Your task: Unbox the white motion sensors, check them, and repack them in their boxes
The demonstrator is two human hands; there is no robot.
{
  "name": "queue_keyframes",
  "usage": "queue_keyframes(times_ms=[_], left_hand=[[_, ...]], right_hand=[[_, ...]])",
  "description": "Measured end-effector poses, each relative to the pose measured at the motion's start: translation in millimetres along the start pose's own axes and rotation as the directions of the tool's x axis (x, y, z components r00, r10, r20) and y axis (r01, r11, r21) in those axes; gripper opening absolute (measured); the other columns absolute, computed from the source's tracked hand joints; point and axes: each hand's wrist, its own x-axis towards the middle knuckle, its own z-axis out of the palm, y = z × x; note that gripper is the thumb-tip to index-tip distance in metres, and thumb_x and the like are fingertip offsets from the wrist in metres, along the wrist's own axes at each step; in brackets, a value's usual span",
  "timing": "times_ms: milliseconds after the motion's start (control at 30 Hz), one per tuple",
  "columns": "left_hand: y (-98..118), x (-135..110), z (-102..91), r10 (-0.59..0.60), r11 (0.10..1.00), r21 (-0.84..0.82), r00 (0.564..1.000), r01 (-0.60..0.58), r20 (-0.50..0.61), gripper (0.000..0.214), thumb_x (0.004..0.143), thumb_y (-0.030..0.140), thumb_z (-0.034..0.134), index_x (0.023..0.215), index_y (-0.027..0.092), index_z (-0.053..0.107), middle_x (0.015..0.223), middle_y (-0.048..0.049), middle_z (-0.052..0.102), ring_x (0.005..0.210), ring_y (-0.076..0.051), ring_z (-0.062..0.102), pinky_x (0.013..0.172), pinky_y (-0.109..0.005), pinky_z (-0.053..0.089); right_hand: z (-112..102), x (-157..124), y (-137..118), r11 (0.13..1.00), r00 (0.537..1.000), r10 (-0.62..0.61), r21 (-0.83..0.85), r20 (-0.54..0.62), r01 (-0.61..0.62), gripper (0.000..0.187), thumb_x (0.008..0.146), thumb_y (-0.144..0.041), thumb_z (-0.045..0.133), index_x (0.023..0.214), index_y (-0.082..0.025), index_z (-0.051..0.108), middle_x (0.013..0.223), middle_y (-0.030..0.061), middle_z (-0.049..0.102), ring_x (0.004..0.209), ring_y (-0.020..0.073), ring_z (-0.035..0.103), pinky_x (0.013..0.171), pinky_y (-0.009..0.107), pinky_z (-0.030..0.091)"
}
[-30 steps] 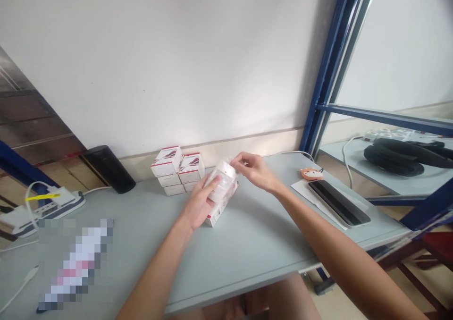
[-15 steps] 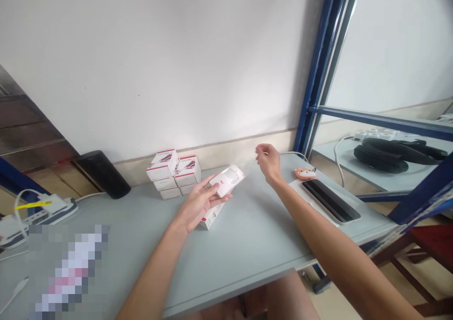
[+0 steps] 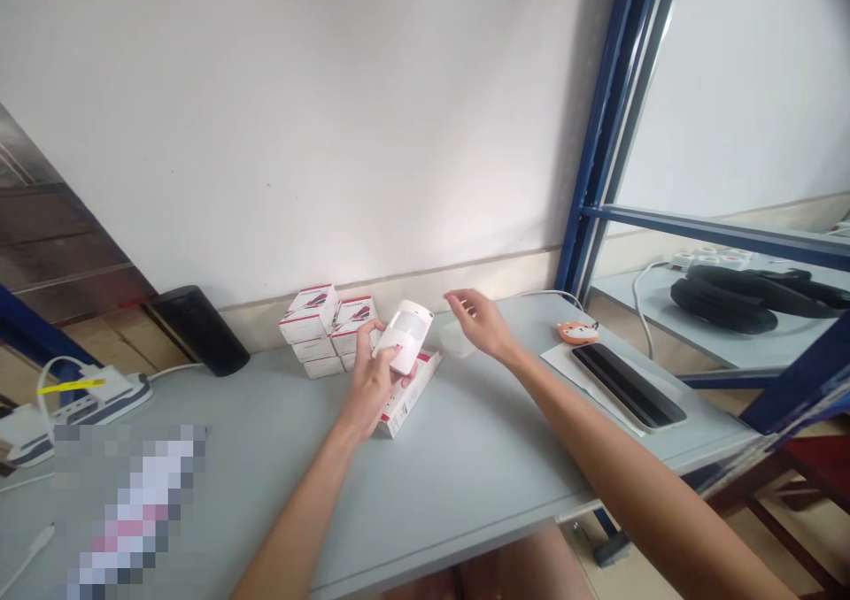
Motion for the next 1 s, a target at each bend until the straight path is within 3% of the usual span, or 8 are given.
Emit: queue_keyframes(times_ms=[100,167,267,500,567,667,767,1000], left_hand=[[-5,0,-2.2,0.037,0.996,0.085,0.999,-0.039,0.020,0.039,0.088,0.032,0.051,0.122,0.034,0.032,0.072,0.0087,0.056,0.060,-0.013,0.056,0.063,-0.028,0.044],[-4,0,-1.3,0.056,0.991,0.120,0.998,-0.059,0.028,0.040,0.088,0.033,0.052,0.122,0.033,0.031,0.071,0.0090,0.057,0.060,-0.013,0.056,0.065,-0.028,0.046],[0,-3,4.2,0.092,0.981,0.167,0.996,-0.094,0.020,0.042,0.089,0.035,0.058,0.123,0.031,0.033,0.074,0.0075,0.061,0.059,-0.012,0.057,0.064,-0.027,0.047],[2,-1,6.0,0.192,0.964,0.195,0.980,-0.178,-0.052,0.043,0.091,0.043,0.064,0.125,0.026,0.046,0.076,0.0042,0.063,0.059,-0.012,0.060,0.065,-0.029,0.051],[0,1,3.4,0.176,0.972,0.164,0.984,-0.167,-0.040,0.044,0.092,0.042,0.064,0.129,0.026,0.047,0.077,0.0035,0.065,0.061,-0.013,0.061,0.067,-0.031,0.052],[0,3,2.4,0.112,0.991,0.080,0.994,-0.110,-0.019,0.046,0.092,0.042,0.064,0.131,0.027,0.046,0.078,0.0025,0.066,0.064,-0.014,0.063,0.066,-0.031,0.052],[3,2,3.2,0.020,0.999,0.035,1.000,-0.020,0.003,0.041,0.092,0.041,0.063,0.127,0.026,0.047,0.073,0.0029,0.066,0.062,-0.015,0.062,0.064,-0.030,0.050],[10,-3,0.9,-0.103,0.994,-0.014,0.988,0.106,0.118,0.032,0.093,0.039,0.061,0.119,0.025,0.049,0.079,0.0003,0.068,0.062,-0.015,0.060,0.062,-0.029,0.046]], right_hand=[[7,-8,-26,0.923,0.948,0.144,0.308,0.282,-0.232,0.048,0.096,-0.064,0.051,0.092,-0.021,0.071,0.090,0.0048,0.069,0.070,0.0150,0.060,0.070,0.031,0.052],[10,-11,-31,0.823,0.919,0.180,0.457,0.352,-0.337,0.044,0.090,-0.062,0.061,0.084,-0.019,0.070,0.090,0.0044,0.067,0.068,0.0127,0.057,0.066,0.028,0.050],[7,-11,-29,0.708,0.905,0.207,0.582,0.371,-0.400,0.034,0.082,-0.053,0.074,0.090,-0.020,0.073,0.097,0.0048,0.067,0.070,0.0116,0.055,0.063,0.025,0.049],[8,-11,-30,0.718,0.928,0.243,0.591,0.283,-0.368,0.032,0.077,-0.049,0.077,0.075,-0.020,0.067,0.086,0.0022,0.065,0.068,0.0117,0.056,0.063,0.027,0.050],[10,-10,-29,0.740,0.938,0.234,0.578,0.257,-0.343,0.030,0.079,-0.049,0.075,0.077,-0.020,0.069,0.089,0.0030,0.066,0.067,0.0115,0.054,0.059,0.026,0.047],[6,-3,-21,0.741,0.943,0.307,0.590,0.127,-0.320,0.027,0.078,-0.047,0.072,0.084,-0.021,0.071,0.091,0.0027,0.067,0.065,0.0111,0.049,0.054,0.024,0.042],[-10,11,-4,0.700,0.912,0.411,0.646,-0.013,-0.306,0.029,0.076,-0.047,0.073,0.090,-0.022,0.072,0.094,0.0026,0.066,0.066,0.0108,0.048,0.054,0.023,0.042],[-59,40,41,0.586,0.845,0.488,0.799,-0.218,-0.132,0.026,0.074,-0.041,0.074,0.091,-0.023,0.067,0.089,-0.0001,0.062,0.064,0.0096,0.045,0.052,0.021,0.037]])
